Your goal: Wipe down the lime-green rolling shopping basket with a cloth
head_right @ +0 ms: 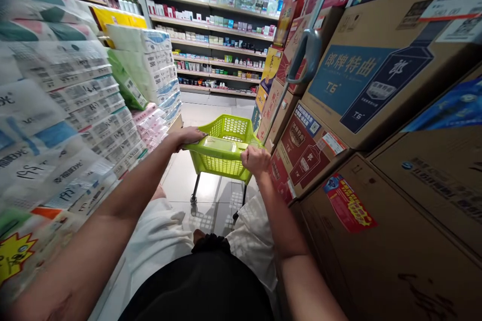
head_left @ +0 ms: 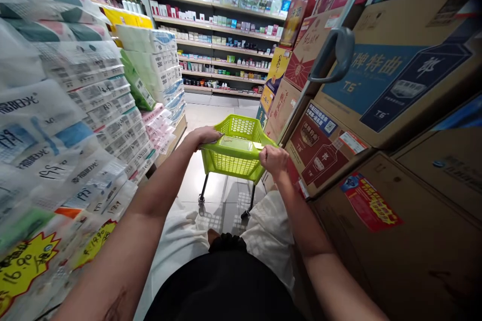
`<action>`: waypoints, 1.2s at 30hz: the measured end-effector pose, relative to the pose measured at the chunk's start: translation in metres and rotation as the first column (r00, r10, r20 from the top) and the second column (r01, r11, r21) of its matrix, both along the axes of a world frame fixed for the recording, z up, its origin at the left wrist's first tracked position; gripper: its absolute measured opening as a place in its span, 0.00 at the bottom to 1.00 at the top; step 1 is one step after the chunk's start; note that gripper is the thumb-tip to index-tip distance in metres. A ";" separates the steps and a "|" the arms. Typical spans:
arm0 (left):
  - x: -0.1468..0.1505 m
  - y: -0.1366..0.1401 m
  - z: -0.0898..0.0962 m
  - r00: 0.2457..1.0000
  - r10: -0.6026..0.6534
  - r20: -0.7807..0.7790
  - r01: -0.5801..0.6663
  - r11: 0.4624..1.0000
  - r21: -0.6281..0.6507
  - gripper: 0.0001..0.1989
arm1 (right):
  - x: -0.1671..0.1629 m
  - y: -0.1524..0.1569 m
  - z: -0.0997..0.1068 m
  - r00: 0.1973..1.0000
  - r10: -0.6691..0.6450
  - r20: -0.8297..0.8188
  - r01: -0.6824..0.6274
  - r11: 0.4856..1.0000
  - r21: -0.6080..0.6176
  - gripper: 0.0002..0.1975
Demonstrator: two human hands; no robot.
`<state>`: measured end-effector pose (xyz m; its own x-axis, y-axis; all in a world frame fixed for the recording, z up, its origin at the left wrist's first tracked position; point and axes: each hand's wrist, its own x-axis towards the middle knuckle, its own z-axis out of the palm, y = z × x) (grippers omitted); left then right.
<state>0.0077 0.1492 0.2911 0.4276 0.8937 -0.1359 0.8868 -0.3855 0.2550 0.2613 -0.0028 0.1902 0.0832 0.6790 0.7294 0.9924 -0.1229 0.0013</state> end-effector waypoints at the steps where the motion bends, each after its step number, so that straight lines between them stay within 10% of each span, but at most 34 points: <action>1: 0.002 -0.008 -0.006 1.000 0.006 0.026 -0.007 0.997 0.076 0.25 | 0.007 0.001 -0.001 1.000 0.000 0.000 0.000 1.000 -0.004 0.14; 6: 0.000 -0.049 -0.069 0.883 -0.075 0.464 -0.256 0.751 0.609 0.18 | 0.020 0.011 -0.003 1.000 -0.007 -0.011 0.007 1.000 -0.025 0.13; 10: -0.008 -0.061 -0.104 0.770 -0.221 0.598 -0.365 0.616 0.698 0.16 | 0.018 0.013 -0.003 1.000 0.009 -0.002 -0.009 0.999 -0.047 0.13; 18: -0.003 -0.032 -0.019 0.979 0.131 0.155 -0.171 0.943 0.284 0.24 | 0.026 0.006 0.006 0.999 0.010 -0.053 -0.018 0.990 -0.142 0.14; 23: 0.002 -0.037 -0.014 0.981 0.145 0.126 -0.168 0.966 0.197 0.25 | -0.009 0.004 0.025 0.977 -0.031 -0.209 0.040 0.998 0.040 0.13; 30: 0.005 -0.082 -0.096 0.808 -0.181 0.561 -0.327 0.654 0.682 0.14 | -0.082 0.024 0.036 0.982 0.040 -0.183 -0.048 0.998 -0.037 0.14; 36: 0.032 -0.110 -0.173 0.492 -0.380 0.783 -0.578 0.530 0.620 0.12 | -0.072 0.021 0.027 0.988 0.073 -0.135 -0.082 0.995 -0.064 0.14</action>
<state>0.0392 0.0390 0.1182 -0.2178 0.4144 0.8836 0.4929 -0.7347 0.4661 0.1889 0.0180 0.2175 0.1211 0.7353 0.6669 0.9909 -0.0497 -0.1251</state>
